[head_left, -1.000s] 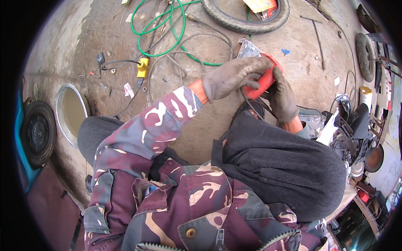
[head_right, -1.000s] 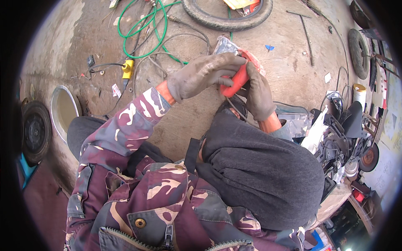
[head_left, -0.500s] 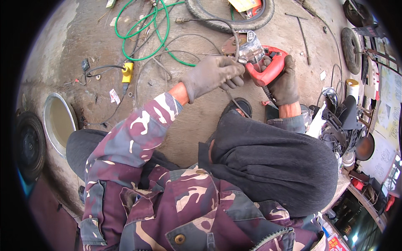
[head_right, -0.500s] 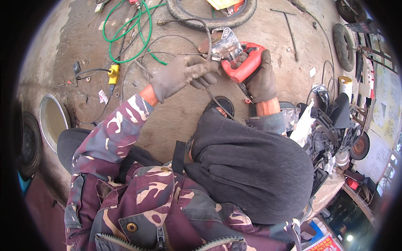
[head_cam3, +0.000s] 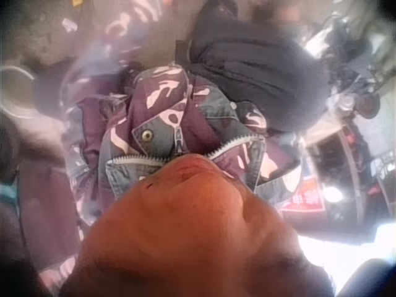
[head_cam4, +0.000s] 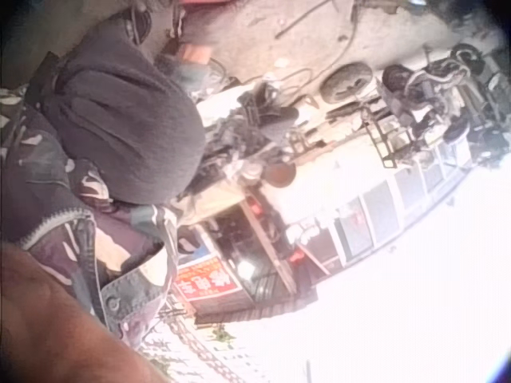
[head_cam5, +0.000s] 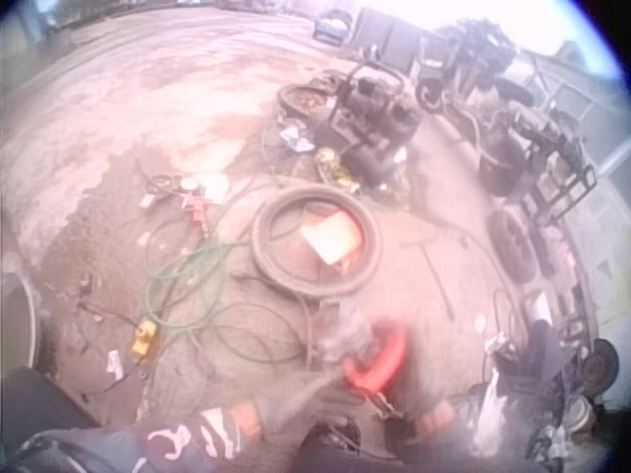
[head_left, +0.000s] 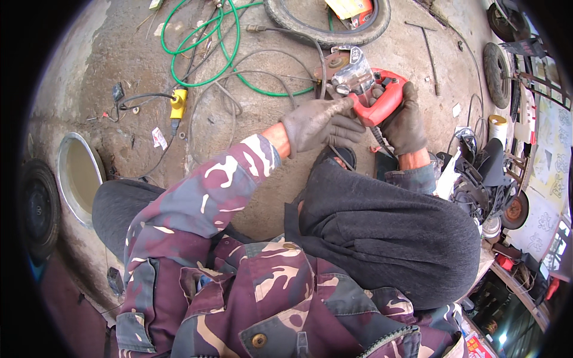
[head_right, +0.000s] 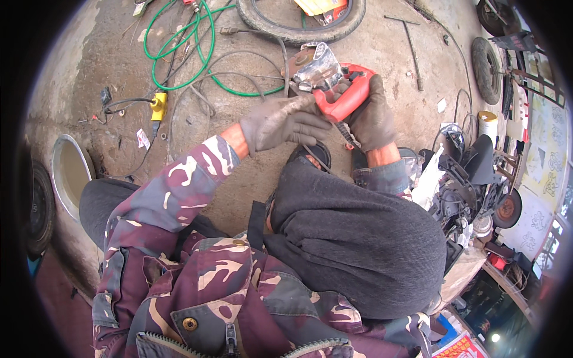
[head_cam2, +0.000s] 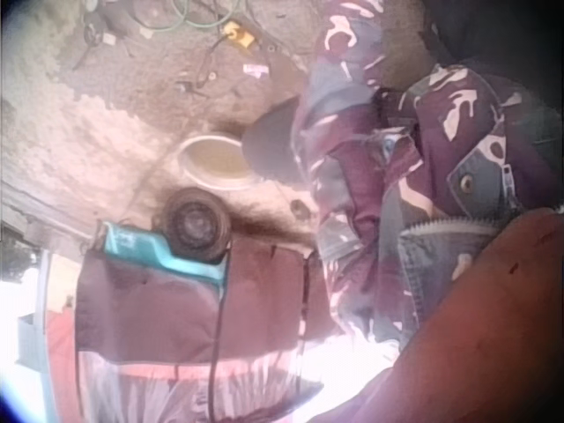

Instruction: The person sits on the floor and uses a screwdriver to adjust screws on a red power tool. They then connect a power cord to the tool and continue to manipulate the tool and cord.

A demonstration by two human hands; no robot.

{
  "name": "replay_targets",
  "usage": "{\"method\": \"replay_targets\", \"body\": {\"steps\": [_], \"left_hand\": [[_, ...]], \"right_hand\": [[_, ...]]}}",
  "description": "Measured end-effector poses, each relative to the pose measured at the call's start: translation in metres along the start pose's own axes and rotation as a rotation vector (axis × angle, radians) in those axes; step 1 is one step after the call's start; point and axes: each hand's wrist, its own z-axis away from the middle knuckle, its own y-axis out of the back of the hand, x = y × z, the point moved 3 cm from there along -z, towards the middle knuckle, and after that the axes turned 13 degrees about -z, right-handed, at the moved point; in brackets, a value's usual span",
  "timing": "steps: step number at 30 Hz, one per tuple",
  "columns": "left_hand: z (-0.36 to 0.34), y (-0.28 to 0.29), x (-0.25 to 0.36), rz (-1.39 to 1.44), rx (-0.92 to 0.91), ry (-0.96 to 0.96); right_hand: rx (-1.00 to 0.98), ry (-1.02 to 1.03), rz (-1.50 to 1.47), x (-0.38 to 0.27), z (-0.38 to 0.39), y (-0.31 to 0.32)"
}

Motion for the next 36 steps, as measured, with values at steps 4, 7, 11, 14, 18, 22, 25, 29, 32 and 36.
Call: {"method": "replay_targets", "body": {"steps": [4, 7, 11, 14, 18, 22, 25, 29, 32, 36], "left_hand": [[-0.010, -0.014, -0.017, 0.175, -0.092, 0.040], [-0.013, -0.011, -0.026, 0.131, -0.127, 0.055], [-0.015, -0.008, -0.033, 0.096, -0.112, 0.062], [-0.016, -0.007, -0.035, 0.129, -0.114, 0.039], [-0.017, -0.003, -0.042, 0.143, -0.099, 0.053], [-0.017, -0.002, -0.049, 0.165, -0.079, 0.014], [-0.016, -0.008, -0.055, 0.196, -0.079, -0.006], [-0.012, -0.016, -0.053, 0.144, -0.055, -0.002], [-0.011, -0.024, -0.045, 0.087, -0.021, -0.018], [-0.008, -0.032, -0.035, 0.059, -0.043, -0.116]], "right_hand": [[0.051, 0.042, 0.075, 0.012, 0.015, -0.018], [0.167, 0.053, 0.633, 0.010, 0.026, -0.027], [0.155, 0.004, 1.157, 0.000, 0.033, -0.032], [0.166, -0.111, 1.314, -0.004, 0.031, -0.029], [0.128, -0.204, 1.274, -0.001, 0.030, -0.023], [-0.039, 0.012, 1.355, 0.004, 0.033, -0.028], [-0.026, -0.009, 1.404, 0.005, 0.038, -0.026], [0.112, -0.122, 1.143, 0.004, 0.043, -0.015], [0.158, -0.181, 0.873, 0.004, 0.045, 0.002], [0.052, -0.097, 0.598, 0.008, 0.049, 0.026]]}}
